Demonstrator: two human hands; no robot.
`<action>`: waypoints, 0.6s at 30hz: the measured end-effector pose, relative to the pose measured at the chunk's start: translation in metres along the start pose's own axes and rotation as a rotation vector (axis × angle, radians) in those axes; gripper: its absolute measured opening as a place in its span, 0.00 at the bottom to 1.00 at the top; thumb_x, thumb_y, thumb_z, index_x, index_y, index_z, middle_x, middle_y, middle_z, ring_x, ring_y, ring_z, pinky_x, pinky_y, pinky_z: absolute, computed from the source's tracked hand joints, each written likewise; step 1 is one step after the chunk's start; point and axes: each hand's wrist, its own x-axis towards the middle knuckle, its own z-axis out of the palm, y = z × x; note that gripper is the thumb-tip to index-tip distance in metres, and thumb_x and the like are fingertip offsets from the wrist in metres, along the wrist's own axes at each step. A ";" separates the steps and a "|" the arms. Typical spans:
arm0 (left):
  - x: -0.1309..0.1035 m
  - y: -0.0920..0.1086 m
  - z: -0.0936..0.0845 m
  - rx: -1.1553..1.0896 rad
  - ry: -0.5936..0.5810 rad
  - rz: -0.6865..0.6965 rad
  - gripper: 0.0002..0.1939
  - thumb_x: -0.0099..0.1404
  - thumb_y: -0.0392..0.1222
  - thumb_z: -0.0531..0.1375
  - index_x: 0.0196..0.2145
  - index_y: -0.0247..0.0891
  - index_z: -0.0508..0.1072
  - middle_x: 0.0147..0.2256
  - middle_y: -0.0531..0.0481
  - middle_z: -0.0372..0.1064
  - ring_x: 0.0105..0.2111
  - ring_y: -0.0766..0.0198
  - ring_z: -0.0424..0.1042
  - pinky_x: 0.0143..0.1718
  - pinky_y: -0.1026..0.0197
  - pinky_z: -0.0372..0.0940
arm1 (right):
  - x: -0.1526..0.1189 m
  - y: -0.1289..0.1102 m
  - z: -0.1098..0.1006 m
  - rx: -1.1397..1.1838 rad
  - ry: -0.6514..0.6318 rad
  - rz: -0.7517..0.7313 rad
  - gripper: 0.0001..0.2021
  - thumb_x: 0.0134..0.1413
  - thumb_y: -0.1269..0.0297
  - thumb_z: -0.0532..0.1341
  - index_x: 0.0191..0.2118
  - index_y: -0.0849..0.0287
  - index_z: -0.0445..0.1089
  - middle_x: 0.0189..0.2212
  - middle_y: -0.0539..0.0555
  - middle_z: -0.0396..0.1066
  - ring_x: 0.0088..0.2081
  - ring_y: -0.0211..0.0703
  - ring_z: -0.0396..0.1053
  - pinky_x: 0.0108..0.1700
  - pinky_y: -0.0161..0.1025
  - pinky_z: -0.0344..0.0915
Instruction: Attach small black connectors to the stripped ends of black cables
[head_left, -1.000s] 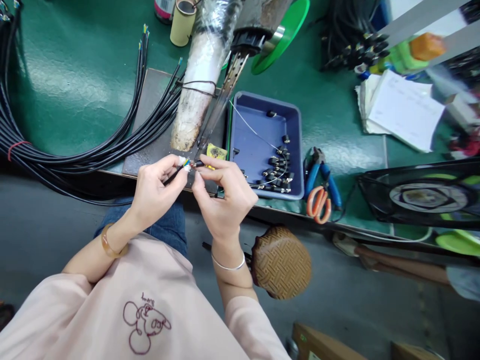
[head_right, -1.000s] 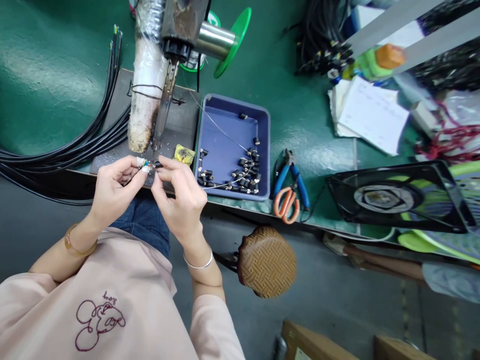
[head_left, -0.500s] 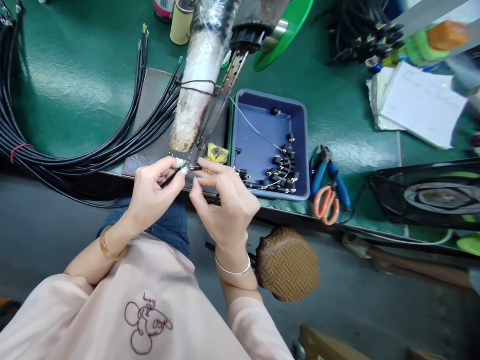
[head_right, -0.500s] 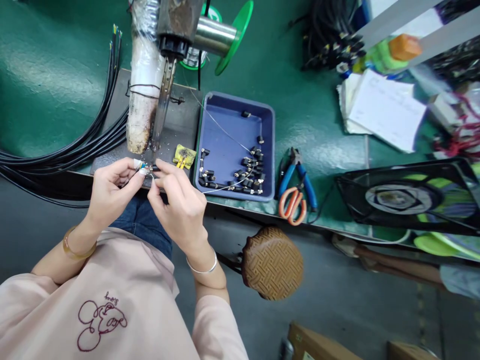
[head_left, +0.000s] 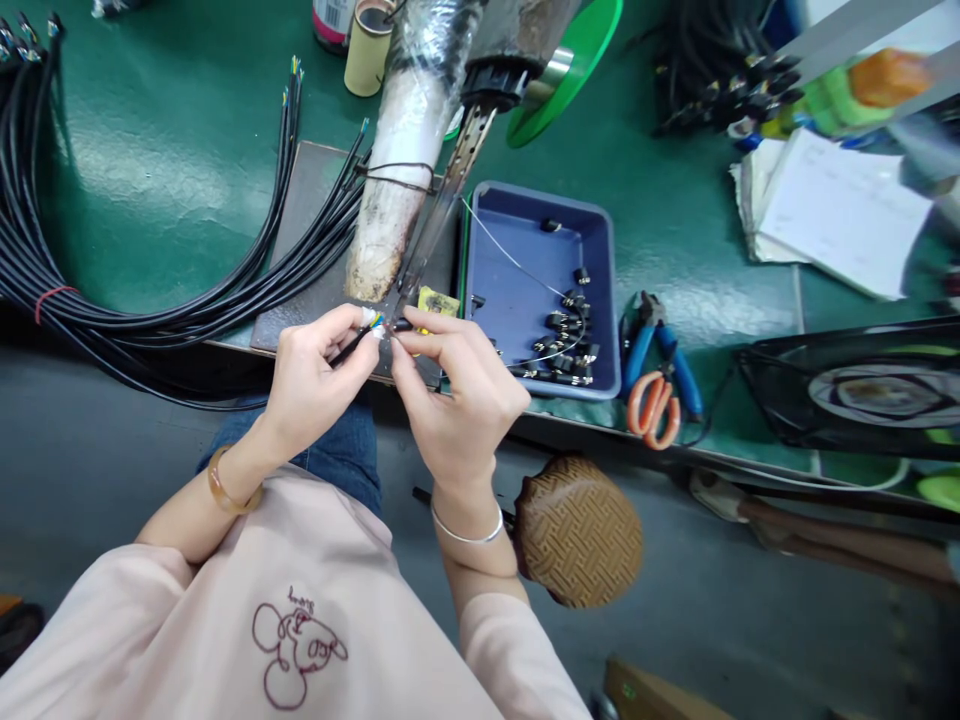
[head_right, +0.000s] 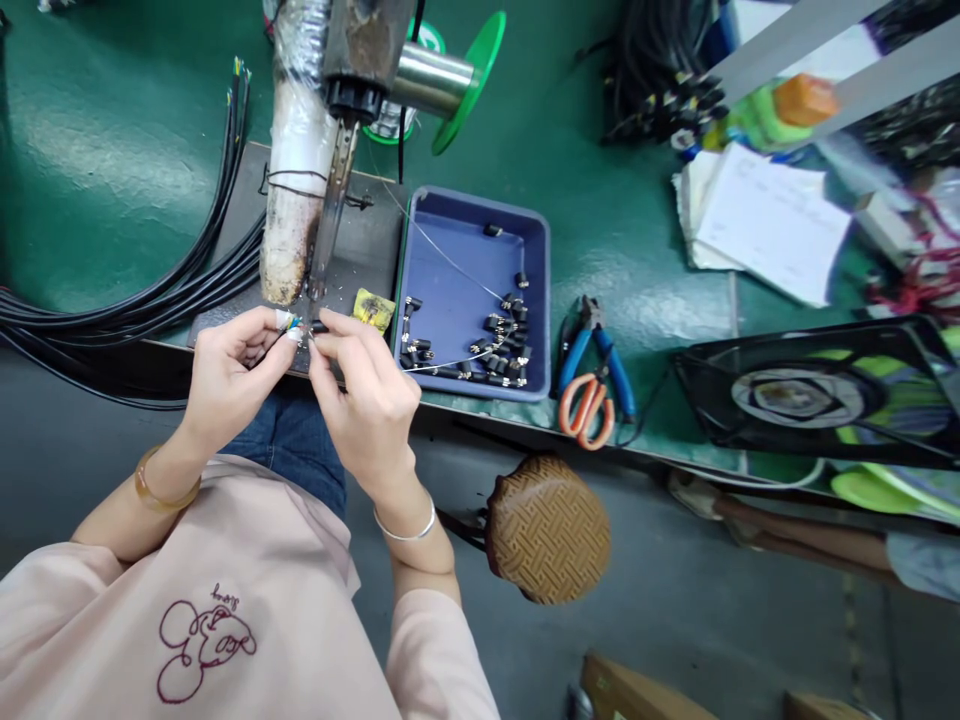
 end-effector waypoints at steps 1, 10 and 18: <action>0.000 0.000 0.000 0.001 -0.001 0.001 0.08 0.66 0.38 0.58 0.29 0.35 0.69 0.22 0.57 0.55 0.22 0.72 0.53 0.24 0.67 0.52 | 0.000 0.000 0.000 0.004 0.001 0.000 0.07 0.60 0.75 0.62 0.34 0.54 0.70 0.39 0.52 0.81 0.42 0.42 0.80 0.44 0.39 0.76; -0.003 -0.005 0.001 0.055 -0.032 0.007 0.06 0.64 0.38 0.58 0.29 0.36 0.70 0.21 0.57 0.56 0.22 0.72 0.54 0.24 0.67 0.52 | -0.006 0.003 -0.005 0.022 -0.027 -0.003 0.07 0.59 0.74 0.62 0.33 0.54 0.68 0.39 0.53 0.81 0.43 0.43 0.80 0.44 0.40 0.78; -0.007 -0.005 0.001 0.075 -0.036 0.047 0.07 0.65 0.37 0.58 0.29 0.36 0.70 0.22 0.57 0.57 0.21 0.72 0.54 0.24 0.67 0.53 | -0.008 0.002 -0.003 0.010 0.029 -0.046 0.07 0.59 0.74 0.63 0.35 0.54 0.69 0.38 0.53 0.81 0.40 0.42 0.81 0.40 0.37 0.77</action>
